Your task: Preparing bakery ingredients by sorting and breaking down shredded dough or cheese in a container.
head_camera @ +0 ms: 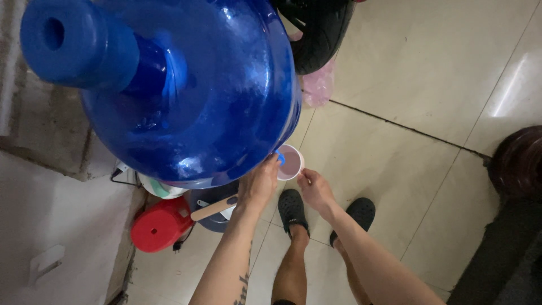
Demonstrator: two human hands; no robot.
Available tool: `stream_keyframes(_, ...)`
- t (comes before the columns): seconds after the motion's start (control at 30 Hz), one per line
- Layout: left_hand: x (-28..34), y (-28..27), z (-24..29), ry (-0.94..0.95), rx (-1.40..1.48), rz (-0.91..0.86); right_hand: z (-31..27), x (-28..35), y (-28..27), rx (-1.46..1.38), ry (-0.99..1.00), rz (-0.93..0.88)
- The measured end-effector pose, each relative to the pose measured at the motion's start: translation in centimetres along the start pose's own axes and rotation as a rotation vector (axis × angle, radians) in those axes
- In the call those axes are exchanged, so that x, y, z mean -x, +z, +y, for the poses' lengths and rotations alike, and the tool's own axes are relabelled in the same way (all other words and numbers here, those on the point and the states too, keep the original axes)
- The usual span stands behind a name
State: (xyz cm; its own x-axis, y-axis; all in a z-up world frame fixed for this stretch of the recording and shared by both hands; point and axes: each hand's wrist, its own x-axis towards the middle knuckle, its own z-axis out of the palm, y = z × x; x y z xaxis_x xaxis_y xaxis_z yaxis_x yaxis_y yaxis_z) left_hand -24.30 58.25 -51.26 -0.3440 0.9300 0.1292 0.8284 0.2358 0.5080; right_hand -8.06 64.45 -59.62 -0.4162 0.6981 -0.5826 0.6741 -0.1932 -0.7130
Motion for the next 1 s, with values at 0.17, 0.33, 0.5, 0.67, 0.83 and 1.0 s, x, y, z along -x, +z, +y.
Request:
stream_keyframes(0.17, -0.2, -0.1, 0.0, -0.043, 0.016, -0.036, 0.5, -0.2, 0.4, -0.024, -0.005, 0.028)
stream_keyframes(0.33, 0.0, 0.2, -0.4, -0.079, 0.03, -0.083, 0.8, -0.4, 0.7, -0.031, 0.012, 0.028)
stream_keyframes(0.5, 0.1, 0.6, -0.8, -0.019, -0.002, 0.007, -0.2, 0.2, 0.3, 0.03, 0.038, -0.001)
stream_keyframes(0.67, 0.1, 0.4, -0.7, -0.023, 0.017, 0.002, -0.2, 0.3, 0.5, 0.016, 0.04, 0.012)
stream_keyframes(0.83, 0.2, 0.6, -0.8, -0.008, 0.016, 0.027, 0.7, -0.1, 0.9, -0.014, 0.006, 0.043)
stream_keyframes(1.0, 0.4, 0.0, 0.1, -0.048, -0.079, -0.047, 0.0, 0.3, 0.7, -0.007, 0.038, 0.027)
